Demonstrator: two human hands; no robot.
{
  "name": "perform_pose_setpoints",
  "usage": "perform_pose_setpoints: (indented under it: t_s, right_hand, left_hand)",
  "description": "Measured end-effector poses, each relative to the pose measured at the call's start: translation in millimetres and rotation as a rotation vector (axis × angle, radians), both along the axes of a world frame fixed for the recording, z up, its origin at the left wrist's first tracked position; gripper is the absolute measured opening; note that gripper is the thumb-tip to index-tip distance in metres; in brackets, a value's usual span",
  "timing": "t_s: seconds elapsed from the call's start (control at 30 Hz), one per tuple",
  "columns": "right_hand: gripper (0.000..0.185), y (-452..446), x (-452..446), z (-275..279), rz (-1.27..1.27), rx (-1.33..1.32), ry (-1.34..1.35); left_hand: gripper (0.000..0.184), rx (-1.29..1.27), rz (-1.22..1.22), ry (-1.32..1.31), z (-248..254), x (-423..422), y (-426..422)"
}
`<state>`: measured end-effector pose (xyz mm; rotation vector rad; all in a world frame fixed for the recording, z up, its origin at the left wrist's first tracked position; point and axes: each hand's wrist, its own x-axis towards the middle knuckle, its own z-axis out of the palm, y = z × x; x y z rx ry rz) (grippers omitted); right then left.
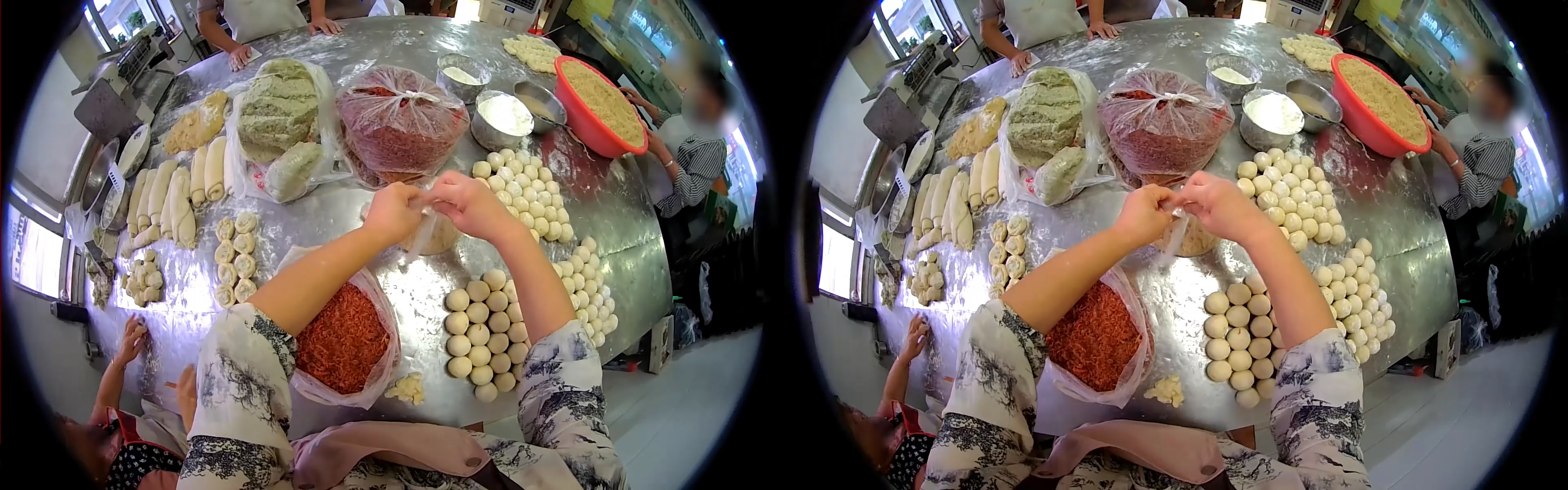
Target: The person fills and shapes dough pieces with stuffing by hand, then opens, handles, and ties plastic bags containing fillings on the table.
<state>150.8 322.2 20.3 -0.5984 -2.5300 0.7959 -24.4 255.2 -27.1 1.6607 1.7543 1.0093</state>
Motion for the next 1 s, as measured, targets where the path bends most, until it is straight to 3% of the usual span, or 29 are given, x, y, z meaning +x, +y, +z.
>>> perform_pose_setpoints:
  t_s: [0.13, 0.23, 0.33, 0.37, 0.43, 0.53, 0.63, 0.73, 0.83, 0.87, 0.97, 1.0]
  right_hand:
    - [0.025, 2, -2, 2, 0.061, 0.109, -0.005]
    - [0.018, -4, -8, 8, -0.037, 0.095, 0.107]
    - [0.009, -7, -7, 41, -0.187, -0.911, 0.901]
    - [0.012, 9, 2, 43, -0.25, -0.781, 0.973]
    - [0.02, 16, 2, 35, -0.312, -0.921, 1.23]
    - [0.032, 23, 11, -19, -0.654, -0.44, 0.405]
    - [0.04, -6, 10, -32, -0.388, -0.214, 0.088]
    - [0.032, -13, 3, -36, -0.355, -0.238, 0.144]
    - [0.016, 5, 4, -41, -0.458, 0.03, 0.021]
    - [0.012, 12, 11, -38, -0.446, 0.147, 0.153]
    - [0.013, 31, 39, -33, -0.743, -0.267, 0.235]
    - [0.019, 25, 37, -24, -0.808, -0.269, 0.067]
  left_hand:
    - [0.021, 0.005, 0.019, -0.045, 2, 0, -4]
    - [0.019, 0.012, -0.014, -0.022, 2, -1, 0]
    - [0.02, 0.037, -0.013, 0.023, -1, -8, 5]
    - [0.02, 0.043, -0.008, 0.003, 1, -9, 6]
    - [0.023, -0.052, 0.021, -0.029, 26, -4, 8]
    - [0.026, -0.02, -0.002, 0.003, 21, -9, 18]
    - [0.031, -0.079, -0.059, 0.025, 18, -9, 20]
    - [0.032, -0.055, -0.06, 0.048, 14, -8, 20]
    - [0.028, -0.099, 0.011, 0.018, 17, -12, 23]
    - [0.027, -0.122, 0.05, -0.041, 16, -20, 27]
    - [0.032, -0.192, 0.195, -0.185, 30, -48, 28]
    - [0.036, -0.206, 0.188, -0.231, 24, -49, 32]
